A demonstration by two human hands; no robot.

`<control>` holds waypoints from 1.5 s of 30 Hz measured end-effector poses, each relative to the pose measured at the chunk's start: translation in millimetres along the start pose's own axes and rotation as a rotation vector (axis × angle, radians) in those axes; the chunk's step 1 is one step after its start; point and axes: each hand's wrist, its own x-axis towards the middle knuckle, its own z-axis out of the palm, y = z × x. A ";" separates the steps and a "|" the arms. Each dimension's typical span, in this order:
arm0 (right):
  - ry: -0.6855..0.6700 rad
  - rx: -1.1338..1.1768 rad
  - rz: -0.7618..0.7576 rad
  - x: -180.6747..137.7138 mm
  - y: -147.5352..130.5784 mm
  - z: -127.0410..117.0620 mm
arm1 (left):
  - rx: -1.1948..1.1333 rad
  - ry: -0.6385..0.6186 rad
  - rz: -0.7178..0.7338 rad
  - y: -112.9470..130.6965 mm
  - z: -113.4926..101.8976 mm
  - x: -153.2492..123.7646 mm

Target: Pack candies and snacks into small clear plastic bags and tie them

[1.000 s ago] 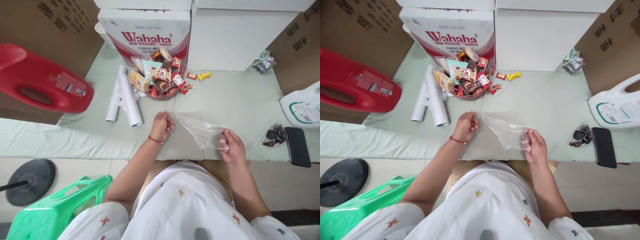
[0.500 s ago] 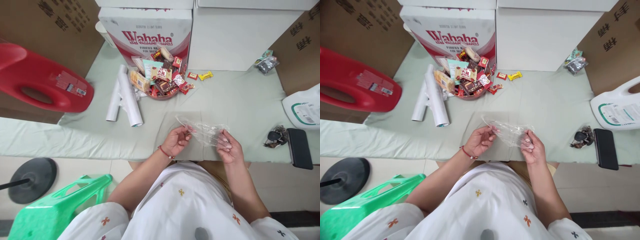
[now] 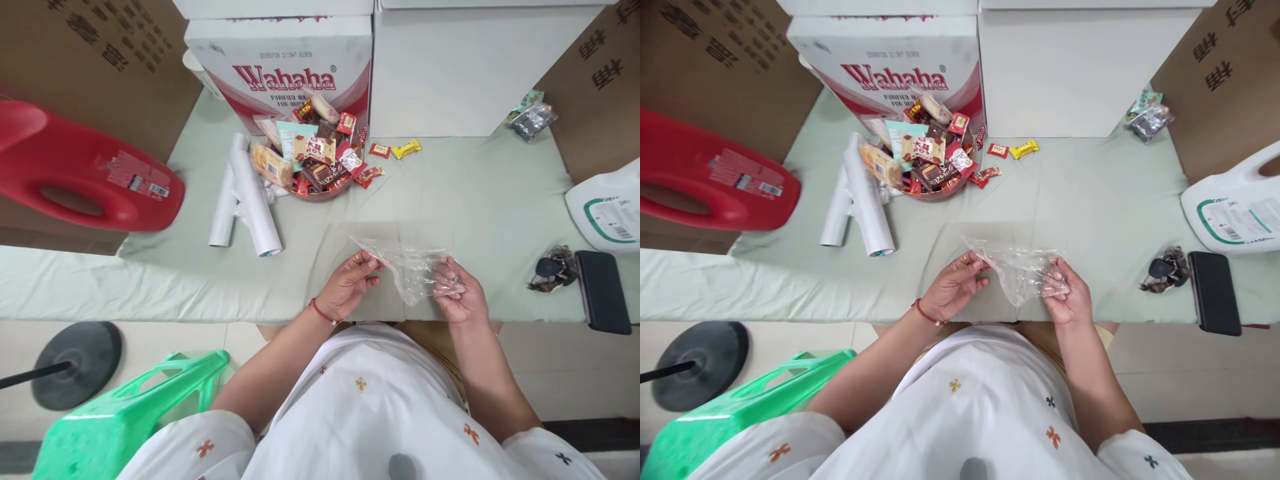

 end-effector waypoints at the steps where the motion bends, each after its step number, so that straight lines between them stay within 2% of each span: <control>1: 0.007 0.000 0.001 -0.1 0.0 -0.2 | -0.024 -0.013 -0.003 -0.7 -0.2 0.0; 5: 0.005 -0.025 -0.012 0.2 2.9 -0.8 | -0.106 -0.062 -0.045 -2.8 2.3 -0.6; 9: -0.022 -0.061 -0.020 1.9 4.1 -1.2 | -0.067 -0.031 -0.035 -6.5 6.5 1.5; 13: 0.026 -0.062 -0.018 2.6 3.0 1.0 | 0.008 -0.002 -0.064 -9.8 7.2 4.7; 16: 0.111 -0.105 -0.092 0.4 4.2 4.1 | 0.037 0.062 -0.055 -10.0 5.1 5.1; 19: 0.225 -0.235 -0.283 -4.8 7.0 7.7 | 0.089 0.134 -0.037 -8.4 2.0 2.8; 22: 0.264 -0.397 -0.441 -11.4 9.4 12.2 | 0.146 0.166 -0.008 -7.3 1.2 -0.2; 25: 0.259 -0.479 -0.471 -15.9 12.1 17.8 | 0.164 0.236 0.054 -10.0 5.4 0.3; 28: 0.261 -0.457 -0.420 -17.1 18.0 24.4 | 0.195 0.333 0.125 -16.5 11.0 6.5; 32: 0.247 -0.444 -0.357 -17.6 29.2 30.9 | 0.452 0.502 0.342 -20.8 8.8 14.7; 34: 0.255 -0.488 -0.395 -18.2 32.4 31.4 | 0.665 0.563 0.450 -17.6 3.7 14.4; 36: 0.279 -0.566 -0.468 -18.9 32.4 30.0 | 0.862 0.568 0.501 -11.2 -1.4 11.6; 38: 0.305 -0.682 -0.543 -19.5 30.5 27.6 | 1.001 0.514 0.494 -3.5 -5.1 7.5; 41: 0.317 -0.902 -0.593 -21.0 30.0 23.7 | 1.085 0.439 0.468 6.7 -9.3 -0.5; 45: 0.256 -1.108 -0.469 -30.0 41.5 16.4 | 1.241 0.510 0.419 11.3 -19.3 -19.2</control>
